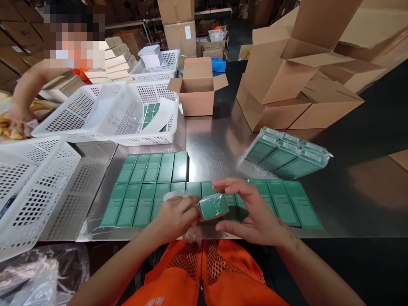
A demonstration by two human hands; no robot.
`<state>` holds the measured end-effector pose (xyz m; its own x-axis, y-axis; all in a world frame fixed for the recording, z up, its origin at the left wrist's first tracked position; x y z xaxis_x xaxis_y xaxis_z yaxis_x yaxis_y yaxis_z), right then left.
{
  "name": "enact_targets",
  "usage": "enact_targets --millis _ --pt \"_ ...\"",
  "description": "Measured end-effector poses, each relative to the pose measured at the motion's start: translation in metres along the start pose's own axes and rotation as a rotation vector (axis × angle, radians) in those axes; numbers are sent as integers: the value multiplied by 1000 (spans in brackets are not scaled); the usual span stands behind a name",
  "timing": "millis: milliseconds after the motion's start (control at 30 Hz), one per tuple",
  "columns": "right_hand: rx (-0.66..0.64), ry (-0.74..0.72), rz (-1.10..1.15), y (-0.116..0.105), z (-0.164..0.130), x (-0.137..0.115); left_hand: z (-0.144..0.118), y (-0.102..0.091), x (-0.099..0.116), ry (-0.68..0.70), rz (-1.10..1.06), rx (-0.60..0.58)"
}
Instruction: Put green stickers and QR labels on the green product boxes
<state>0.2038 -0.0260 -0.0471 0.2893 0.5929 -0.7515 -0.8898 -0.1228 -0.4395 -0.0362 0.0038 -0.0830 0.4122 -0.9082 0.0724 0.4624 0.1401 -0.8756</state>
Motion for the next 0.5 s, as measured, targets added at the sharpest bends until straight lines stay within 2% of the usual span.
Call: enact_targets --millis 133,200,233,300,367,400,467,500 --pt "-180 80 -48 4 11 0 -2 -1 4 -27 49 -150" --pt "-166 63 -77 1 9 -1 0 -5 7 -40 69 -272" --pt "-86 72 -64 -4 6 0 0 -7 9 -45 68 -328" --pt "172 119 -7 -24 2 4 2 -13 13 -48 44 -417" --pt "476 179 64 -52 3 15 1 -20 14 -47 -3 -443" --pt "589 207 93 -66 8 22 -1 -24 15 -41 -42 -430" --pt "725 329 179 -85 25 39 -7 -29 15 -24 -159 -349" --pt "685 421 215 -86 37 49 -11 -31 16 -12 -238 -300"
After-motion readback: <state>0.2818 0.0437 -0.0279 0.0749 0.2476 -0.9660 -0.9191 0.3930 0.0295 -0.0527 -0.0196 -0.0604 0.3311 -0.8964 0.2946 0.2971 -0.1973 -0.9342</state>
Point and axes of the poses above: each hand's wrist, its own z-axis towards the middle knuckle, its own y-axis out of the palm, x = y × z, the point moved 1 cm from there along z, towards the middle knuckle, and after that the axes turned 1 degree about -x, right-handed, at the moved point
